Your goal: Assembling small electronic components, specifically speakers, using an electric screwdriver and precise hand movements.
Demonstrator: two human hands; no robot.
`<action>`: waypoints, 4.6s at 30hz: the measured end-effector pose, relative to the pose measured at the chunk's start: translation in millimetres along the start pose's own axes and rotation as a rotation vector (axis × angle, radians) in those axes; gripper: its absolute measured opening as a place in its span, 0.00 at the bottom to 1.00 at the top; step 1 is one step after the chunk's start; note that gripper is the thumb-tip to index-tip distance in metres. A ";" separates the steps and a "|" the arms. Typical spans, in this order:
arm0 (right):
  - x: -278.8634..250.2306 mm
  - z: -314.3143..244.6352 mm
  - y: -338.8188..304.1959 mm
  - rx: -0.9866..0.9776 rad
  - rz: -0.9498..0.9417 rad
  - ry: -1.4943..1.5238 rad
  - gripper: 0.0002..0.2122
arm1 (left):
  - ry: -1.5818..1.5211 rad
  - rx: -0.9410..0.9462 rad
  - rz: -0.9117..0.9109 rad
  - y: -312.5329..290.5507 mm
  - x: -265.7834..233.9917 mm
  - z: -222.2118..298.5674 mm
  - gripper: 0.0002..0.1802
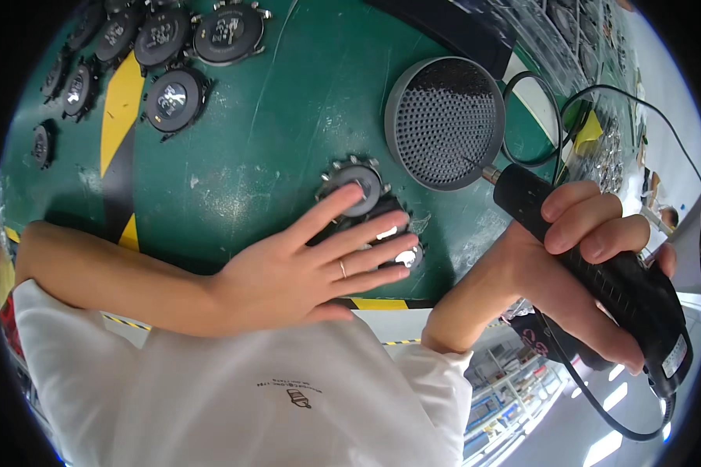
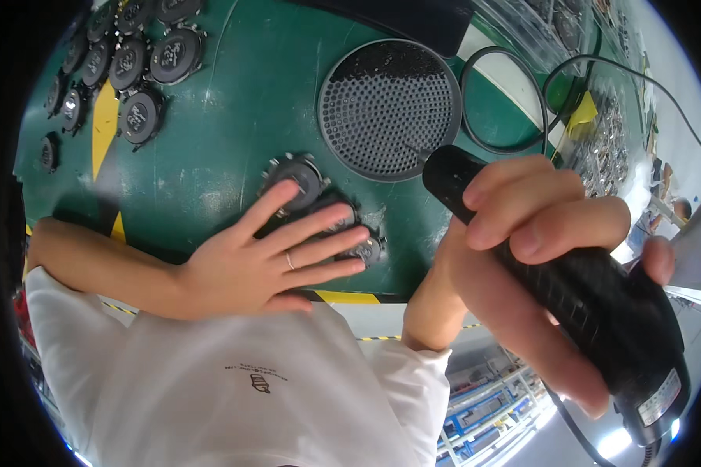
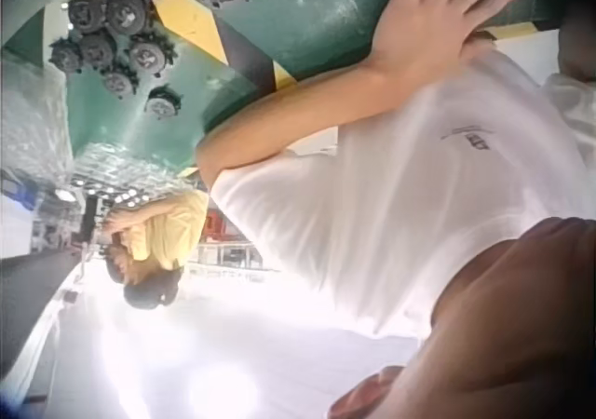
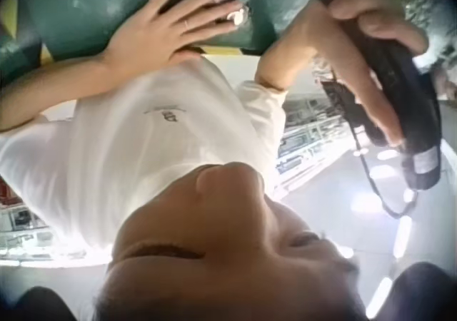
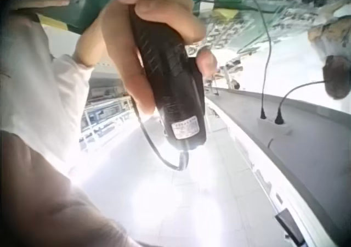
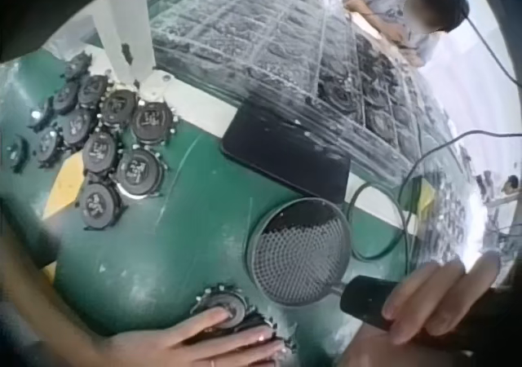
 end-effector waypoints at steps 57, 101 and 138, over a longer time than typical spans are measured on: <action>83.9 15.5 -4.2 0.120 -0.173 0.015 0.35 | 0.184 -0.123 0.267 0.0 5.5 -20.0 0.31; 18.5 11.5 -3.8 0.056 -0.039 -0.077 0.42 | 0.126 -0.130 0.281 3.4 5.5 -12.7 0.36; 71.9 0.7 -7.2 0.047 -0.099 -0.043 0.36 | 0.161 -0.157 0.307 5.1 4.7 -14.7 0.25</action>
Point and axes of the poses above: each hand's wrist, its own y-axis towards the middle knuckle, its own x-axis out of the palm, z = x × y, the point moved 2 cm from there along y, towards the middle knuckle, and after that the axes turned 15 degrees about -x, right-handed, at the moved point
